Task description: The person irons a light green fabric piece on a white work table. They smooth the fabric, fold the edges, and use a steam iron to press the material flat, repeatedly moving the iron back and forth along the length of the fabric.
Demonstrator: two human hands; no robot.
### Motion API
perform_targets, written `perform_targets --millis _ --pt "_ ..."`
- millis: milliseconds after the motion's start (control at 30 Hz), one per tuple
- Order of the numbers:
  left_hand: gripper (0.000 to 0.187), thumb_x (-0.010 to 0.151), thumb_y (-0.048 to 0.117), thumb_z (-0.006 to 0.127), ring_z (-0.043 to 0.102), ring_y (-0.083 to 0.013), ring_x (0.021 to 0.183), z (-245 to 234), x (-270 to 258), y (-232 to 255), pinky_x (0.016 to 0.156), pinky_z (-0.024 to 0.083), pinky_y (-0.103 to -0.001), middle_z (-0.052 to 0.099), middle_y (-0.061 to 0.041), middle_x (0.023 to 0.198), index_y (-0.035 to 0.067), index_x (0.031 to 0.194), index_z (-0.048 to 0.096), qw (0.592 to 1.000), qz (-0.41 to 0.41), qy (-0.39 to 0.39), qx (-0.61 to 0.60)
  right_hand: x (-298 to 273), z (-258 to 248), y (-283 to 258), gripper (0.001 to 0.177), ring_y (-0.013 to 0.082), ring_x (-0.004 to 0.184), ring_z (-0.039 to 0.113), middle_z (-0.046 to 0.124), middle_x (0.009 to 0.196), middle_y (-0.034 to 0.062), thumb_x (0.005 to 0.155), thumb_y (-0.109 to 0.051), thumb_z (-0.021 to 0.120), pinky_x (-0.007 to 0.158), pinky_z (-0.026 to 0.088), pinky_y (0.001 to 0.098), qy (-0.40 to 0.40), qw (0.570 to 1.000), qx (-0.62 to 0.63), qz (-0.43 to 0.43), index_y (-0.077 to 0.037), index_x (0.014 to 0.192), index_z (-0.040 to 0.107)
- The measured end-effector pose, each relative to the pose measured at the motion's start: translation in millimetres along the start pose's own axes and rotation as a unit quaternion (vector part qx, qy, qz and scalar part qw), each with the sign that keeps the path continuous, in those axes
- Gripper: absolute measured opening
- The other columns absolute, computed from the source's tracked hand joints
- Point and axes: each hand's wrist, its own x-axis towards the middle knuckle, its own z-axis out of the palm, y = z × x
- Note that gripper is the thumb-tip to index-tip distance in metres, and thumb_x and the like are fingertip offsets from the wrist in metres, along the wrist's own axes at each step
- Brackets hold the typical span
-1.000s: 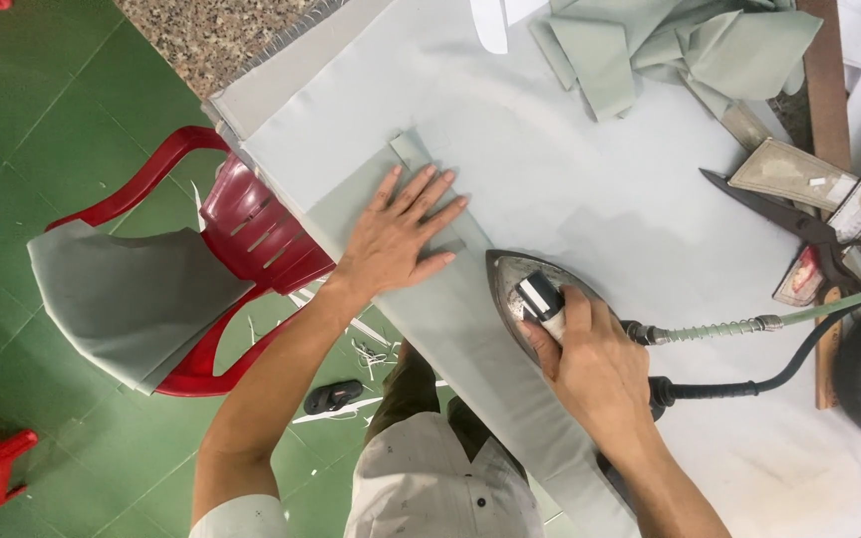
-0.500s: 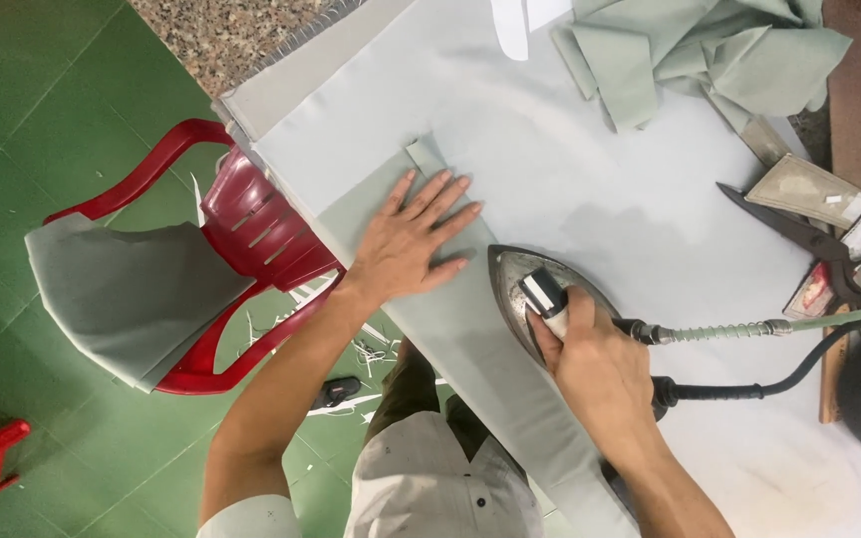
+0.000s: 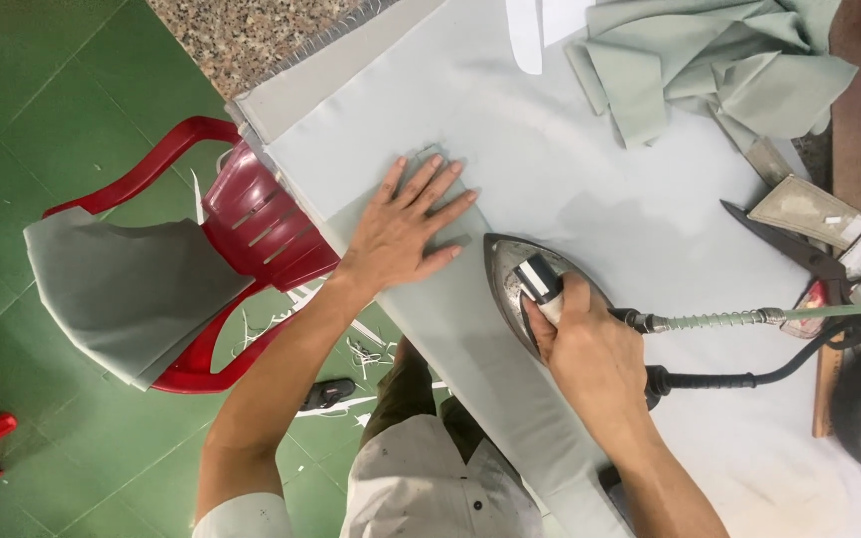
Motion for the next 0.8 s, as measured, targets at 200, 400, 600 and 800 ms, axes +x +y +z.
perform_targets --millis 200,400,600,800 --pt "0.067 0.099 0.066 0.043 0.015 -0.0231 0.158 -2 1 0 0.127 -0.003 -0.051 0.023 0.000 0.171 0.035 0.158 0.040 1.000 0.001 -0.018 0.004 0 -1 -1 0.056 0.0318 0.056 0.073 0.064 0.071 0.0072 0.102 -0.059 0.045 0.054 0.059 0.0453 -0.017 1.000 0.003 0.013 -0.009 0.121 0.055" --pt "0.068 0.097 0.064 0.048 0.017 -0.0232 0.157 -1 2 0 0.127 -0.002 -0.051 0.024 0.000 0.170 0.034 0.158 0.041 1.000 -0.001 -0.013 -0.010 0 -5 -3 0.055 0.0315 0.057 0.073 0.064 0.072 0.0073 0.102 -0.059 0.046 0.054 0.059 0.0446 -0.008 1.000 -0.002 0.013 -0.009 0.121 0.056" --pt "0.069 0.095 0.066 0.049 0.020 -0.0222 0.157 -2 2 0 0.128 -0.001 -0.050 0.027 0.000 0.169 0.035 0.156 0.043 1.000 -0.004 0.004 -0.006 6 -3 -6 0.056 0.0301 0.056 0.073 0.064 0.071 0.0061 0.102 -0.060 0.047 0.054 0.059 0.0431 -0.006 1.000 -0.012 0.011 -0.009 0.121 0.057" --pt "0.068 0.096 0.068 0.045 0.017 -0.0220 0.157 -8 3 -5 0.127 -0.003 -0.050 0.026 0.002 0.170 0.037 0.156 0.044 1.000 -0.014 0.002 -0.004 25 -5 -15 0.054 0.0313 0.056 0.073 0.065 0.070 0.0063 0.103 -0.058 0.046 0.053 0.059 0.0442 -0.004 1.000 -0.012 0.004 -0.008 0.119 0.057"
